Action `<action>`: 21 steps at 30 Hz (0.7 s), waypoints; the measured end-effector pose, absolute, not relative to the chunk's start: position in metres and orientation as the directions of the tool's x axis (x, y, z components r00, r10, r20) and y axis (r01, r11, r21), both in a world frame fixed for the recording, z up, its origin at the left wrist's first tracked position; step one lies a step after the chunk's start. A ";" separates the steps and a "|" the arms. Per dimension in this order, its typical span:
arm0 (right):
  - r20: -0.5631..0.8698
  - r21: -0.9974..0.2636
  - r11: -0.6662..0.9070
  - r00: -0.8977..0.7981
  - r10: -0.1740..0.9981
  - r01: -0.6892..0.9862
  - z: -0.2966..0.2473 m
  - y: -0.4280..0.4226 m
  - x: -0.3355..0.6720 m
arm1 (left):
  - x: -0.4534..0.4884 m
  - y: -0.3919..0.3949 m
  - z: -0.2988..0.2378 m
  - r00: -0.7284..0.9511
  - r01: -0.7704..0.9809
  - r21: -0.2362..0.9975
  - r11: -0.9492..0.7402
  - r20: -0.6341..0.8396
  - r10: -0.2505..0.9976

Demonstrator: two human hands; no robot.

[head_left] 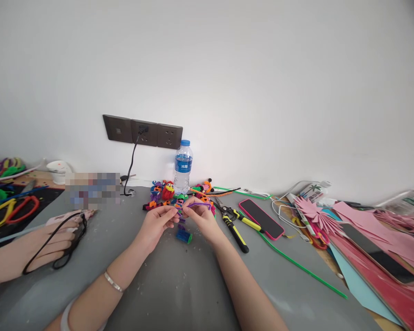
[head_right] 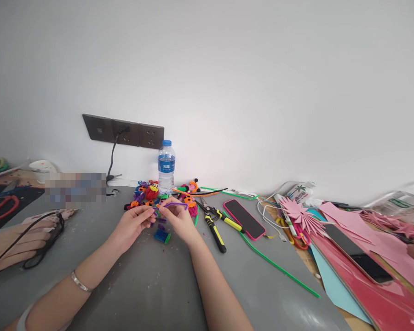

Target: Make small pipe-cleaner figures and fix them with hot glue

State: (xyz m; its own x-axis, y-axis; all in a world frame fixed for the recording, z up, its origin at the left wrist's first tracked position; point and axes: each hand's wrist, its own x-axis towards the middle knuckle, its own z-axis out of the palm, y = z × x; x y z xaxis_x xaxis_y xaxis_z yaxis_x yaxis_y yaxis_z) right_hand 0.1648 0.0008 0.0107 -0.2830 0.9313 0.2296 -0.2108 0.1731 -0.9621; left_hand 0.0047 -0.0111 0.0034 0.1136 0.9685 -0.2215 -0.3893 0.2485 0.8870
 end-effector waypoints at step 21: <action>0.222 -0.951 0.153 -0.251 0.942 -0.268 0.003 0.002 0.159 | 0.011 -0.015 0.006 0.048 -0.519 0.832 0.194 -0.198 0.979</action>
